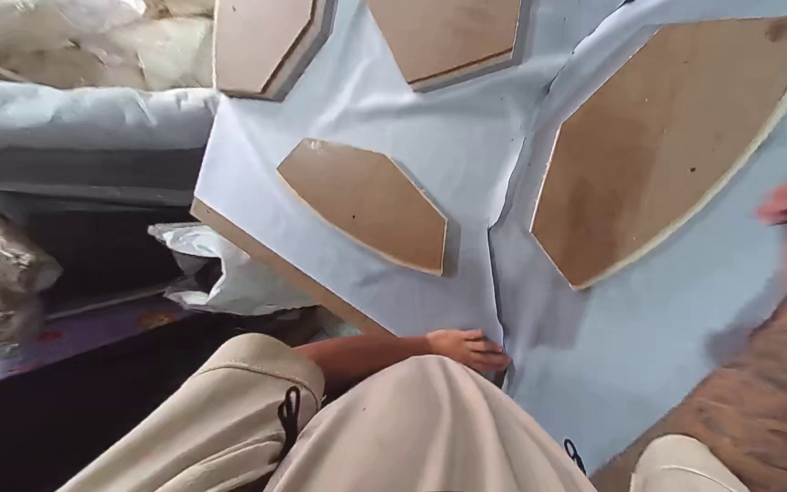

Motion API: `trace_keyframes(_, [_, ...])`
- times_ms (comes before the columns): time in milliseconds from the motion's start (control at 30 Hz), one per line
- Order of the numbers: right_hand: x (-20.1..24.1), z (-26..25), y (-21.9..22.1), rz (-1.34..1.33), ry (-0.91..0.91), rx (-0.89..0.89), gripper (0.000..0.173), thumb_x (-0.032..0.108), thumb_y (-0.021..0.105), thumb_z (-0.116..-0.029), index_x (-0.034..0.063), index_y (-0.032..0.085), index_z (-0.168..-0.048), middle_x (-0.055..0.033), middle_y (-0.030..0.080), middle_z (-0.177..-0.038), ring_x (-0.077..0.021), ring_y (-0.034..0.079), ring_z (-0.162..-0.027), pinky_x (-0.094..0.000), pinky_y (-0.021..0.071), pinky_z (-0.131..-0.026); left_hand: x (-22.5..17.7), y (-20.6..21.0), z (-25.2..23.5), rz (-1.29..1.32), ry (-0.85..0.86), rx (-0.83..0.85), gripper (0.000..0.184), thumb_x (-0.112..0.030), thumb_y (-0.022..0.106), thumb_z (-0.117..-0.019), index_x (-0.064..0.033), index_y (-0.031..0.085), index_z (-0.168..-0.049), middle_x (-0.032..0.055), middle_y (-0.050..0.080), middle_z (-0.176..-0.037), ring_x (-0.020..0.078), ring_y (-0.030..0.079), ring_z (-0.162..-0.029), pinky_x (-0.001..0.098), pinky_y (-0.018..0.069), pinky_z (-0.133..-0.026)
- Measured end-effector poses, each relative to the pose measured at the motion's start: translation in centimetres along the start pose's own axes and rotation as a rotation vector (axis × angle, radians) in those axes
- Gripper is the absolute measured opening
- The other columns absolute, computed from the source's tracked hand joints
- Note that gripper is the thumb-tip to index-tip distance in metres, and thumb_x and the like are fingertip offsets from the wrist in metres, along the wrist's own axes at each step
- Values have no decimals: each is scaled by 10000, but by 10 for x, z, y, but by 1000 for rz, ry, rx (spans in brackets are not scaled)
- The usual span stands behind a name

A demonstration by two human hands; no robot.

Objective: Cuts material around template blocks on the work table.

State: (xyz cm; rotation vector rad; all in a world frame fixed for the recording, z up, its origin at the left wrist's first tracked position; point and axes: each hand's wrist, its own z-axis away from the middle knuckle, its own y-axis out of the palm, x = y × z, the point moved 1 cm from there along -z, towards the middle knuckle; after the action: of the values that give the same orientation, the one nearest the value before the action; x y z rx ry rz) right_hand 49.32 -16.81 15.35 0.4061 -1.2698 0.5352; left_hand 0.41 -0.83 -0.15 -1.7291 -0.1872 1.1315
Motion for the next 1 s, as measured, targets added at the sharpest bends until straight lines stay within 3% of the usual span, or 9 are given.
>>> trace_keyframes(100, [-44, 88, 102, 282, 279, 334, 313, 373, 626, -990, 75, 675, -1077, 18, 694, -865, -102, 667, -730, -311, 595, -672, -4, -9, 3, 162, -51, -73, 509, -329, 528, -1061, -239, 463, -1557, -68, 420, -1625, 164, 357, -1511, 432, 251, -1244])
trace_keyframes(200, [-84, 135, 156, 569, 485, 669, 494, 564, 685, -915, 70, 664, -915, -5, 601, -721, -116, 566, -611, -339, 503, -578, 0, -35, 6, 362, -184, -321, 380, -230, 562, -1045, -146, 607, -1412, 46, 657, -1384, 231, 601, -1296, 437, 427, -1154])
trace_keyframes(267, [-96, 140, 169, 581, 593, 692, 472, 549, 666, -945, 84, 635, -876, 14, 580, -677, -96, 544, -553, -296, 483, -529, 7, -59, 7, 238, -314, -510, 301, -201, 543, -1034, -121, 673, -1293, 77, 711, -1267, 244, 638, -1239, 464, 452, -1126])
trace_keyframes(367, [-94, 128, 187, 462, 715, 616, 451, 567, 613, -977, 117, 630, -955, 38, 594, -724, -85, 569, -565, -265, 516, -530, 26, -72, 1, 73, -571, -505, 459, -383, 481, -1065, -106, 572, -1419, 78, 557, -1505, 243, 470, -1441, 480, 324, -1227])
trace_keyframes(433, [-92, 122, 198, 409, 733, 579, 462, 590, 596, -979, 131, 627, -936, 38, 599, -723, -89, 575, -563, -267, 520, -522, 38, -53, -1, 40, -589, -413, 625, -476, 412, -1065, -82, 426, -1550, 89, 321, -1673, 253, 255, -1562, 510, 183, -1280])
trace_keyframes(500, [-94, 120, 211, 391, 725, 528, 470, 587, 605, -979, 121, 628, -920, 28, 600, -716, -98, 576, -553, -274, 524, -513, 42, -36, -1, -52, -519, -346, 676, -510, 313, -1080, -95, 321, -1613, 68, 197, -1720, 241, 125, -1597, 571, 80, -1288])
trace_keyframes(800, [-99, 96, 224, 435, 653, 481, 374, 440, 699, -968, 91, 597, -885, 17, 564, -663, -101, 531, -508, -283, 503, -497, 44, -32, -3, -3, -441, -346, 653, -499, 282, -1088, -129, 304, -1625, 38, 209, -1719, 211, 103, -1600, 570, 55, -1289])
trace_keyframes(933, [-101, 82, 221, 469, 695, 564, 399, 486, 683, -966, 94, 609, -973, 17, 575, -717, -96, 556, -561, -263, 508, -524, 45, -33, -4, 21, -445, -360, 646, -479, 304, -1089, -125, 295, -1629, 23, 175, -1728, 205, 81, -1602, 562, 50, -1292])
trace_keyframes(1000, [-95, 73, 227, 490, 697, 569, 380, 468, 698, -961, 106, 587, -927, 22, 554, -690, -95, 533, -536, -266, 495, -512, 43, -30, -5, 23, -449, -346, 649, -475, 301, -1089, -123, 281, -1633, 25, 165, -1730, 207, 74, -1603, 561, 51, -1291])
